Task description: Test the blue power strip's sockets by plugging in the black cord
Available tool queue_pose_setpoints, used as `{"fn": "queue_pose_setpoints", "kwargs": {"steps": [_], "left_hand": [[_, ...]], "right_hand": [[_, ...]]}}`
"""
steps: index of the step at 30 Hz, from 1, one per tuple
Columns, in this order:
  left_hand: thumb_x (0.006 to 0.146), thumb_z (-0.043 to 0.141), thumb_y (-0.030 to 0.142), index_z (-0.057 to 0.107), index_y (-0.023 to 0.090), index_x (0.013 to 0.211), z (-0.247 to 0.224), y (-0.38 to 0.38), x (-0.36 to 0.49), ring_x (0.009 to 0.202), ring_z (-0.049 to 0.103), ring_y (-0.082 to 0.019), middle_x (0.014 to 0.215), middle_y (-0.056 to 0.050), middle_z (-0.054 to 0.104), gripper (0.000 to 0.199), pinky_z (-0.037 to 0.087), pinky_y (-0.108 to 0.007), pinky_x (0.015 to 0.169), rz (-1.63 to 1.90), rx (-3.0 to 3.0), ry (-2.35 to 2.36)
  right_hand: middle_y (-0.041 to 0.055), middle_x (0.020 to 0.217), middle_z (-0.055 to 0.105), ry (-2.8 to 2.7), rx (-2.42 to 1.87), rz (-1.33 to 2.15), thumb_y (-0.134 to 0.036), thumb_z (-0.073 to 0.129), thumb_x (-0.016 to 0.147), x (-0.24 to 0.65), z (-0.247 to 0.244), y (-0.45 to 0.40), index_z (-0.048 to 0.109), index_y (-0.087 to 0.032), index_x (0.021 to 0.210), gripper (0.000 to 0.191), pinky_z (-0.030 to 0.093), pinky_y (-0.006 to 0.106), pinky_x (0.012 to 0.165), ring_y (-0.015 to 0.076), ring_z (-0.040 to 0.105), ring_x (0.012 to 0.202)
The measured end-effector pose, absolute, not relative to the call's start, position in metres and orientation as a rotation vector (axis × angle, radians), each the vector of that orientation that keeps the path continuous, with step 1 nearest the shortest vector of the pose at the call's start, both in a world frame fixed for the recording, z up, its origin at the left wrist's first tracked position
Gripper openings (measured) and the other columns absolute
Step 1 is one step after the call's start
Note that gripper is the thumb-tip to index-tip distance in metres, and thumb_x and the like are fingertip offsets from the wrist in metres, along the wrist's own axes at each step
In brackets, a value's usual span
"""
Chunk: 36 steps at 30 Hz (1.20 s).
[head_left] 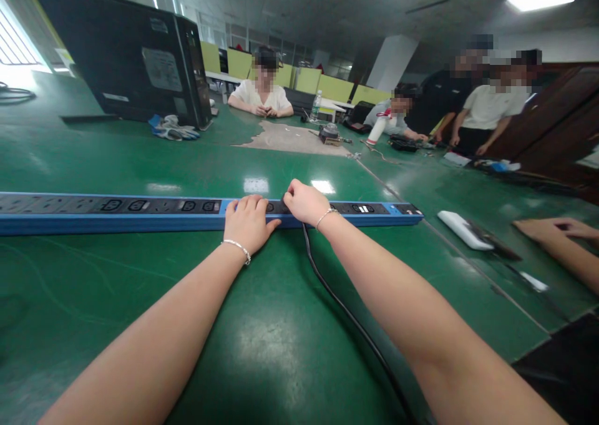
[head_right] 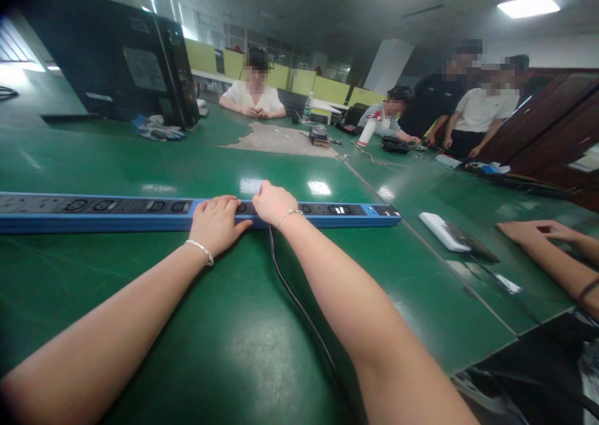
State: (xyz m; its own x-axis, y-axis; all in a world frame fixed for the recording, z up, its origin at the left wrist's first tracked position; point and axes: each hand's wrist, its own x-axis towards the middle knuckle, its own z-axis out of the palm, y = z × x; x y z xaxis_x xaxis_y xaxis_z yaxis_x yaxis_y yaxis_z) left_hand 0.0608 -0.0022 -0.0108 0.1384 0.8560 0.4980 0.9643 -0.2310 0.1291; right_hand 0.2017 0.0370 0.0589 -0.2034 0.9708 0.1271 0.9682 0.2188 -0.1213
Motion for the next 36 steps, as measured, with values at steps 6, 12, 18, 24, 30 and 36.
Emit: {"fn": "queue_pose_setpoints", "kwargs": {"steps": [6,12,18,24,30,36], "left_hand": [[0.08,0.055,0.048,0.054,0.02,0.112,-0.011,-0.002,0.061,0.115,0.049,-0.026,0.123,-0.009,0.059,0.043,0.031,-0.041,0.097,-0.73,-2.181,-1.783],[0.079,0.056,0.047,0.054,0.019,0.112,-0.01,-0.003,0.061,0.115,0.049,-0.026,0.122,-0.01,0.059,0.043,0.031,-0.041,0.097,-0.728,-2.174,-1.781],[0.08,0.055,0.047,0.054,0.018,0.113,-0.01,-0.003,0.061,0.116,0.048,-0.026,0.122,-0.01,0.058,0.044,0.03,-0.041,0.098,-0.742,-2.188,-1.777],[0.08,0.053,0.047,0.053,0.02,0.115,-0.008,-0.004,0.061,0.119,0.046,-0.026,0.126,-0.01,0.056,0.044,0.028,-0.042,0.1,-0.721,-2.215,-1.822],[0.081,0.053,0.045,0.053,0.018,0.115,-0.011,-0.004,0.062,0.117,0.047,-0.027,0.125,-0.011,0.057,0.044,0.029,-0.042,0.1,-0.741,-2.201,-1.795],[0.082,0.052,0.045,0.052,0.017,0.119,-0.011,-0.006,0.061,0.12,0.046,-0.026,0.128,-0.011,0.056,0.047,0.028,-0.043,0.102,-0.727,-2.203,-1.783]], "right_hand": [[0.0101,0.092,0.069,-2.376,-1.896,-0.065,-0.031,0.035,0.086,0.197,0.064,0.036,0.058,-0.021,0.102,0.03,0.048,0.036,0.074,0.0262,0.065,0.087],[0.0106,0.091,0.069,-2.301,-1.944,-0.053,-0.031,0.034,0.086,0.193,0.062,0.029,0.057,-0.021,0.104,0.03,0.048,0.036,0.071,0.0268,0.066,0.085],[0.012,0.095,0.069,-2.278,-1.955,-0.017,-0.03,0.036,0.086,0.192,0.059,0.031,0.056,-0.019,0.105,0.03,0.047,0.036,0.077,0.0258,0.065,0.089],[0.0123,0.097,0.069,-2.358,-1.916,0.034,-0.03,0.038,0.085,0.194,0.055,0.042,0.057,-0.019,0.104,0.029,0.047,0.035,0.076,0.026,0.065,0.09],[0.012,0.095,0.068,-2.341,-1.909,-0.006,-0.031,0.038,0.086,0.188,0.049,0.034,0.056,-0.021,0.106,0.029,0.047,0.036,0.075,0.026,0.065,0.088],[0.0105,0.091,0.068,-2.295,-1.901,0.023,-0.03,0.039,0.085,0.19,0.046,0.032,0.058,-0.022,0.103,0.028,0.048,0.036,0.071,0.0262,0.066,0.085]]}}
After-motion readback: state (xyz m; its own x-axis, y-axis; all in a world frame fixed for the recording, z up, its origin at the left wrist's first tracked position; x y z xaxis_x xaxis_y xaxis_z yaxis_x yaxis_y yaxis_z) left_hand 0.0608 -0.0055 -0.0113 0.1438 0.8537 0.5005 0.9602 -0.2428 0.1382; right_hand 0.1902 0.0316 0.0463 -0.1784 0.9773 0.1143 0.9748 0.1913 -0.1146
